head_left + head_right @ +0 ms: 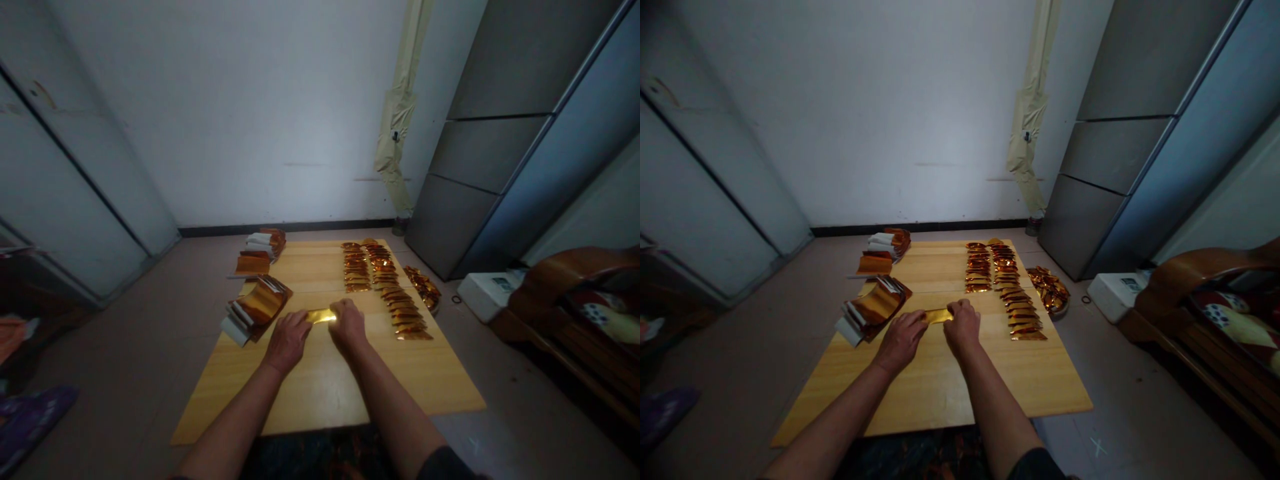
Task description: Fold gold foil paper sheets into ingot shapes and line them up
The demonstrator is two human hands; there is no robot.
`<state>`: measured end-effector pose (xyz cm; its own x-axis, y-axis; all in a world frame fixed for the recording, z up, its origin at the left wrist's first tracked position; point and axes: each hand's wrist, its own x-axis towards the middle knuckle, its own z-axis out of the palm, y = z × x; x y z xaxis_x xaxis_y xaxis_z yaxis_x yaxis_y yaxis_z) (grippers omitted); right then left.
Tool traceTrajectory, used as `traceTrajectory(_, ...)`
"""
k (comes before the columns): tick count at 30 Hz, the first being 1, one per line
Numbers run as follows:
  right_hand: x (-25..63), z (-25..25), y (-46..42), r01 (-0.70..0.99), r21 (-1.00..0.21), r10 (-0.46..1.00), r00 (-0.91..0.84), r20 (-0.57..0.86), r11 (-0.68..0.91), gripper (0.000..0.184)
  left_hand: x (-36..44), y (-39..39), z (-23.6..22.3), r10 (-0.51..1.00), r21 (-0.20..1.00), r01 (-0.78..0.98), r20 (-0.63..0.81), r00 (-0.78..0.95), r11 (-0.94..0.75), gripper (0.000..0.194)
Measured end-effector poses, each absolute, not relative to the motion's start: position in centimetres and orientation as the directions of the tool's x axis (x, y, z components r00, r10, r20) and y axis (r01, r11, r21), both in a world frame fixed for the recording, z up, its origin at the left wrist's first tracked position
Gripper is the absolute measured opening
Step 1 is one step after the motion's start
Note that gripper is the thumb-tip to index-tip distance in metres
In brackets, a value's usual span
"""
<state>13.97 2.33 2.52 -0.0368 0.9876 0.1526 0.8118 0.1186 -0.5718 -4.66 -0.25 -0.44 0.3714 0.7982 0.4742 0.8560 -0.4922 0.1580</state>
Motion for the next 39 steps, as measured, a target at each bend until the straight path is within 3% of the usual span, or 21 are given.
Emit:
traceTrajectory(3,13.9,2.2,2.5,0.819,-0.564,0.988,-0.024,0.152,0.107,0.049,-4.6,-0.3,-0.5,0.792,0.134,0.867,0.490,0.363,-0.481,0.020)
traceTrajectory(9,13.8,2.1,2.7,0.821,-0.563,0.990,-0.022,0.138,0.097,0.032,-4.6,-0.3,-0.5,0.782,0.122,0.869,0.510,0.359,-0.479,0.022)
traceTrajectory(15,13.7,1.6,2.7,0.776,-0.622,0.985,0.010,0.173,0.101,0.029,-4.5,-0.2,-0.5,0.762,0.138,0.858,0.544,0.352,-0.495,0.022)
traceTrajectory(22,13.7,1.3,2.1,0.775,-0.605,0.962,-0.012,0.272,0.181,0.025,-4.4,-0.6,0.2,0.728,0.160,0.830,0.585,0.356,-0.534,0.024)
traceTrajectory(26,13.8,1.1,2.0,0.813,-0.544,0.950,-0.034,0.309,0.206,0.023,-4.4,-0.7,0.2,0.727,0.176,0.819,0.587,0.357,-0.545,0.024)
traceTrajectory(34,14.0,1.3,1.7,0.899,-0.309,0.908,-0.184,0.377,0.311,0.017,-4.5,-0.4,-0.5,0.738,0.188,0.825,0.580,0.344,-0.532,0.025)
traceTrajectory(39,13.9,1.6,1.4,0.895,-0.265,0.879,-0.229,0.418,0.359,0.014,-4.6,-0.5,-0.4,0.738,0.181,0.831,0.584,0.339,-0.525,0.026)
